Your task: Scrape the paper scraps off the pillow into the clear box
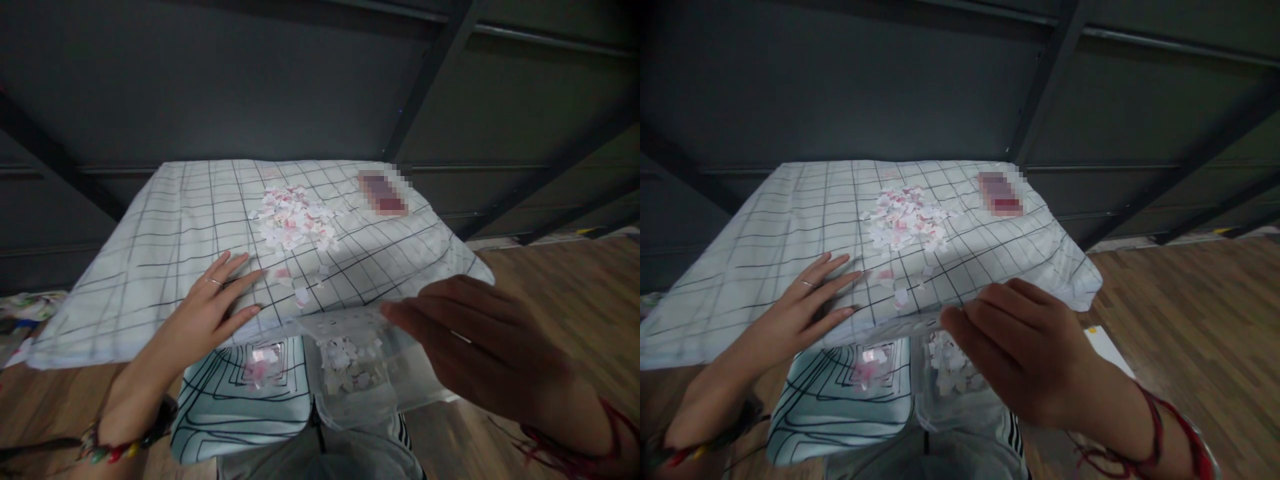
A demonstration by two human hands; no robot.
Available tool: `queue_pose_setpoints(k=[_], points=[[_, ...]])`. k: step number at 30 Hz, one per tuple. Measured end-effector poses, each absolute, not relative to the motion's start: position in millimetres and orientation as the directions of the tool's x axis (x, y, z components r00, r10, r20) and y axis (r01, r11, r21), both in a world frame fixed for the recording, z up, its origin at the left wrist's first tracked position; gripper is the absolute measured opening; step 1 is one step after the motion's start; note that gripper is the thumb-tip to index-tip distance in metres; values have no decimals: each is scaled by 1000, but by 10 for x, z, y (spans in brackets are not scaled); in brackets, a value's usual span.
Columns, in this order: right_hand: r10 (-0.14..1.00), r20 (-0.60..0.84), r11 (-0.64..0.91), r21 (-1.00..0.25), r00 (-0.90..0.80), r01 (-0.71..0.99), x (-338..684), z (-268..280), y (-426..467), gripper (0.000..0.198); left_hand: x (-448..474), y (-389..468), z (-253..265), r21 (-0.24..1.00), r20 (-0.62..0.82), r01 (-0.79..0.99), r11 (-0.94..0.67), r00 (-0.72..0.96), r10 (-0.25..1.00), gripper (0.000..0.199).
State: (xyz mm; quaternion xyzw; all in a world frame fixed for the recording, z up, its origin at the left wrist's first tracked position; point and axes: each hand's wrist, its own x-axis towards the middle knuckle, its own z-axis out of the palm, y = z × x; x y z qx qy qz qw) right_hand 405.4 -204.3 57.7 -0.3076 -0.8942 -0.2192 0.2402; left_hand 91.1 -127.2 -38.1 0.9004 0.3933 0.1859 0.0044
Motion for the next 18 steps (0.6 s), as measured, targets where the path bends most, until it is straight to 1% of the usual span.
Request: queue_pose_setpoints(k=[4,6,10,12,16,18], points=[[425,537,797,159,-728,583,3969,559,-2074,36,899,-1274,-404,167,324,719,-674,606,727,52],[440,541,776,172,-716,607,3963,563,-2068,36,891,-1273,-410,172,322,717,-676,607,726,52],[458,579,682,258,-675,684,4075,563,-2032,29,887,-1271,-420,157,325,717,-680,612,721,53],[465,589,669,256,-661,698,4150,551,-2023,26,889,-1272,-423,153,325,722,-675,608,724,54],[464,602,668,244,-650,703,4227,536,-1993,30,890,-1276,-429,165,318,728,-666,599,734,53],[482,595,650,249,-643,718,4215,540,-1949,29,890,-1275,-434,166,323,727,-666,598,734,53]])
